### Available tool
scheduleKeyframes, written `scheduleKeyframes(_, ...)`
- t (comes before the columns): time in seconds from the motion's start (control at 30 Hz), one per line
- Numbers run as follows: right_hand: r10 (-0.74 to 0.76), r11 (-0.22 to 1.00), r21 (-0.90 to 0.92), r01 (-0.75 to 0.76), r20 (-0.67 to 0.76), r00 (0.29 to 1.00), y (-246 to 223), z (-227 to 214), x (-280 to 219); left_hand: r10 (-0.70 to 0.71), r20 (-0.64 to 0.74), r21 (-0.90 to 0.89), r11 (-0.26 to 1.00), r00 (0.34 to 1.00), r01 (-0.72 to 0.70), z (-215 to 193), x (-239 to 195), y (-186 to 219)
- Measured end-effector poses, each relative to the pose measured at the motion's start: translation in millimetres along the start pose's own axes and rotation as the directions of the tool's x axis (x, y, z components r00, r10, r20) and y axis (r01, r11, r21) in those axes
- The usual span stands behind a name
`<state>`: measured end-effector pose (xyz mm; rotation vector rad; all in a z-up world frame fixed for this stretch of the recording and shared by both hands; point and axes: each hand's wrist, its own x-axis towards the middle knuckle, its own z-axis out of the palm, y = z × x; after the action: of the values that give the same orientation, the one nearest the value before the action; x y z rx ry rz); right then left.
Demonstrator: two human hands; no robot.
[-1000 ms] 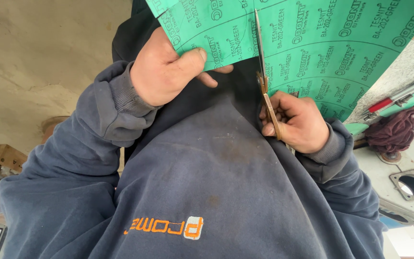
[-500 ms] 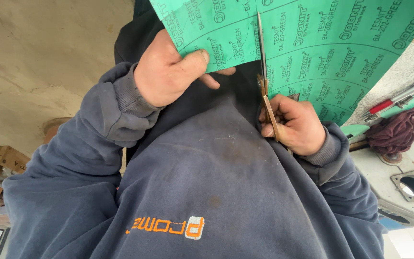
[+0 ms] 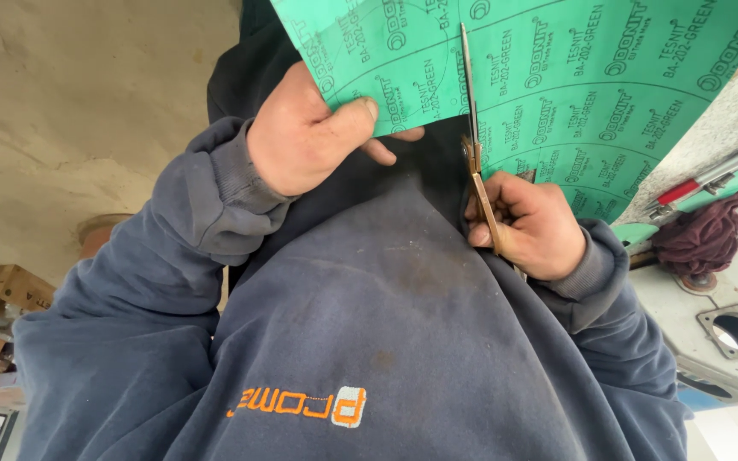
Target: Marking and cutting out gaskets from a green gasket sheet using a pen, scissors, and a utility knife.
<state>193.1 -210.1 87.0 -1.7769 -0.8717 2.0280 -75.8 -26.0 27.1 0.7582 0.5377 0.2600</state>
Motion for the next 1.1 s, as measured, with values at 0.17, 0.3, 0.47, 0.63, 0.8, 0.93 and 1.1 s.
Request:
scheduleKeyframes(0.17, 0.039, 0.996, -0.076, -0.04, -0.018, 0.999, -20.1, -1.8, 0.4, -0.017, -0.012, 0.013, 1.0, 1.0, 0.017, 2.5, 0.2, 3.2)
scheduleKeyframes(0.3, 0.073, 0.997, -0.022, -0.073, -0.016, 0.997, -30.1, -5.6, 2.1, -0.029, 0.024, 0.01, 1.0, 0.999, 0.029, -0.1, 6.2, 7.0)
scheduleKeyframes(0.47, 0.041, 0.999, 0.007, -0.041, -0.029, 0.999, -23.8, -2.7, 3.1, -0.016, 0.032, -0.012, 1.0, 0.999, 0.017, 1.1, 4.9, 5.7)
scheduleKeyframes(0.63, 0.033, 0.999, -0.005, -0.033, -0.04, 0.999, -19.0, -4.3, 3.4, -0.021, 0.041, -0.023, 1.0, 0.999, 0.022, -0.9, 4.9, 3.7)
scheduleKeyframes(0.8, 0.014, 0.999, -0.038, -0.016, -0.05, 0.999, -17.5, -5.2, 2.7, -0.022, 0.038, -0.028, 0.999, 0.999, 0.023, 0.6, 2.7, 4.6)
scheduleKeyframes(0.93, -0.002, 1.0, -0.023, 0.001, -0.068, 0.998, -10.9, -6.0, 1.7, -0.008, 0.047, 0.007, 1.0, 0.999, 0.008, -0.9, 2.3, 5.3)
scheduleKeyframes(1.1, -0.022, 1.0, 0.015, 0.022, -0.011, 1.0, -25.6, -11.3, 5.3, -0.001, 0.065, 0.015, 1.0, 0.998, 0.0, -0.7, 1.3, 7.2)
